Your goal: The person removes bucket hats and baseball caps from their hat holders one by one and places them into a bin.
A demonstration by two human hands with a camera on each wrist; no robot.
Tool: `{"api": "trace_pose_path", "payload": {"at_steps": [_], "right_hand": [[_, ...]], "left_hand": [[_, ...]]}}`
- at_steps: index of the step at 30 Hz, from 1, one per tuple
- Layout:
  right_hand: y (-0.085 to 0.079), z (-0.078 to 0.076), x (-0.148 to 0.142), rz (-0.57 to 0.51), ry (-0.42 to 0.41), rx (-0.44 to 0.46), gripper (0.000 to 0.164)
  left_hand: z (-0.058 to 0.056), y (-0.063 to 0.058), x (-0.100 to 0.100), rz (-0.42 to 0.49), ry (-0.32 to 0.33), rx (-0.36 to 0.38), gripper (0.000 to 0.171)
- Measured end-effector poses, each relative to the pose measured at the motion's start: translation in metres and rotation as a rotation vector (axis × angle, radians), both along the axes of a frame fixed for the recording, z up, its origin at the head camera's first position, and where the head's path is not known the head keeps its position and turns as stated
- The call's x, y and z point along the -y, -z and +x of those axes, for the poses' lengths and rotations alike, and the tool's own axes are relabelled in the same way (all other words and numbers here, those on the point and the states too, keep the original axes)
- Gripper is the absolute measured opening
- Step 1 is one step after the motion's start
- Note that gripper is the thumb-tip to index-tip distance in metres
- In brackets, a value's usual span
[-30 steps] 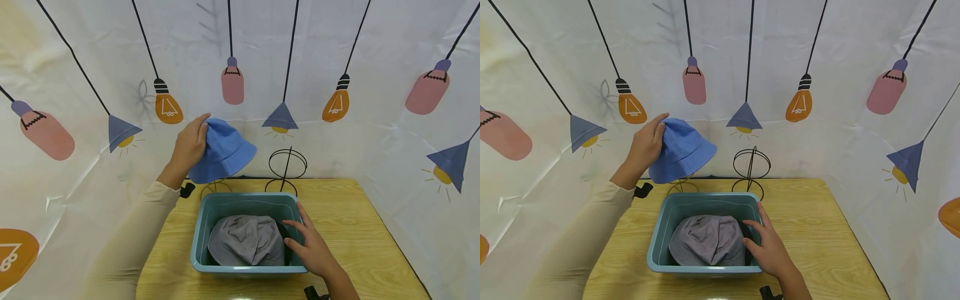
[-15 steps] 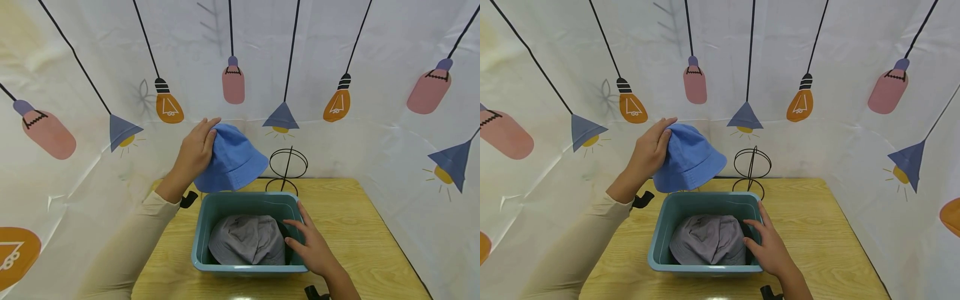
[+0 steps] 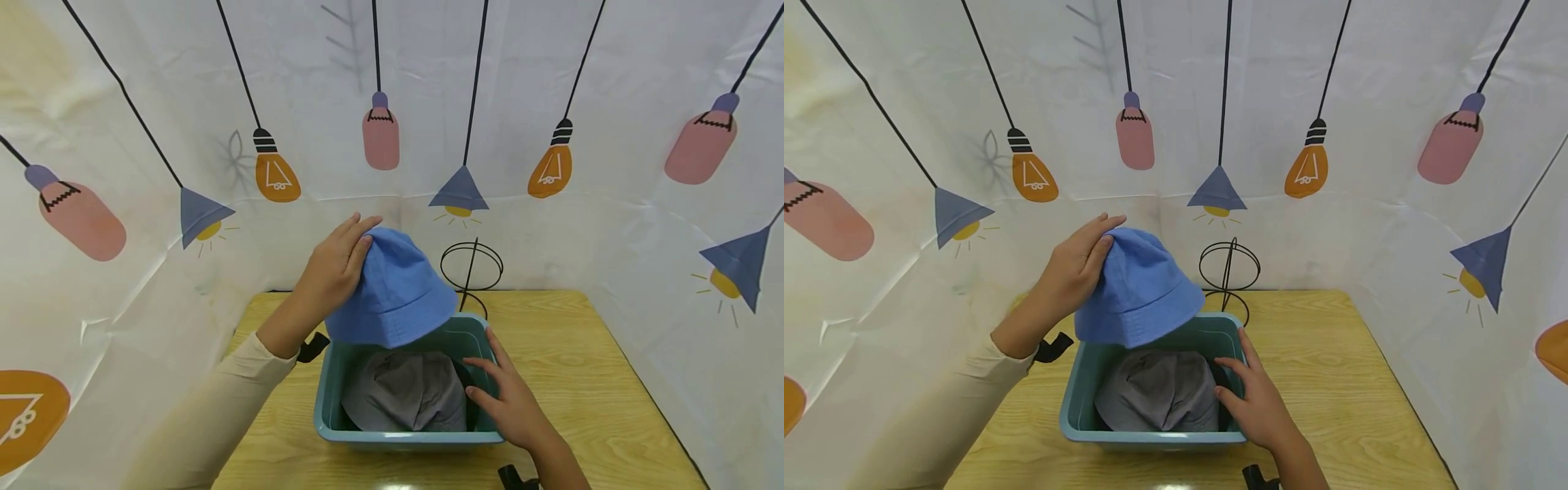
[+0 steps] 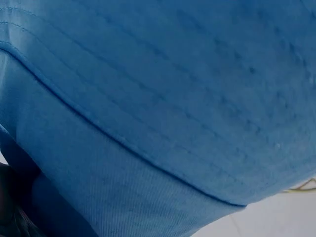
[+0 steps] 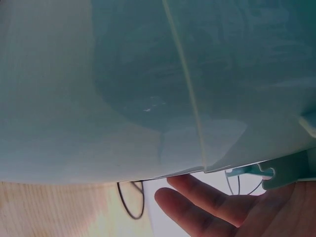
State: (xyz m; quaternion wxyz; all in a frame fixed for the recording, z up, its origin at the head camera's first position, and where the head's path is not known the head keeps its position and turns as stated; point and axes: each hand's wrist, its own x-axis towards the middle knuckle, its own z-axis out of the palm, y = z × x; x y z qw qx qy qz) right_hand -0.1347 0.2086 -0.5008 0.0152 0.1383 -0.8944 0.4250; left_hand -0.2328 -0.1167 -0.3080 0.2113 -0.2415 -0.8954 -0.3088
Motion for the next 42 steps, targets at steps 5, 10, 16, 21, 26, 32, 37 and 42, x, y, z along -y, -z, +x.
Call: {"api": "trace_pose_path", "payload": {"at_steps": [5, 10, 16, 21, 26, 32, 37, 42], "right_hand": [[-0.001, -0.001, 0.001, -0.005, 0.006, 0.023, 0.041], [-0.001, -0.002, 0.001, 0.005, 0.021, 0.035, 0.042], [0.002, -0.003, 0.000, -0.003, 0.022, 0.014, 0.049], [0.003, -0.004, -0.002, -0.026, 0.006, 0.004, 0.051], [0.003, -0.005, -0.002, -0.047, 0.009, 0.006, 0.041], [0.000, -0.004, 0.000, -0.042, 0.013, -0.004, 0.047], [0.001, -0.004, 0.000, -0.022, 0.022, -0.001, 0.041], [0.004, -0.005, -0.001, -0.026, 0.011, 0.009, 0.058]], "left_hand": [[0.010, 0.005, -0.005, -0.009, 0.046, 0.051, 0.045], [0.020, 0.010, -0.011, -0.028, 0.089, 0.109, 0.045], [0.029, 0.019, -0.018, -0.043, 0.138, 0.161, 0.043], [0.033, 0.029, -0.021, -0.055, 0.182, 0.183, 0.043], [0.036, 0.037, -0.024, -0.073, 0.229, 0.207, 0.043], [0.040, 0.041, -0.030, -0.169, 0.240, 0.247, 0.044], [0.035, 0.051, -0.029, -0.227, 0.220, 0.266, 0.044], [0.029, 0.066, -0.026, -0.299, 0.219, 0.303, 0.042]]}}
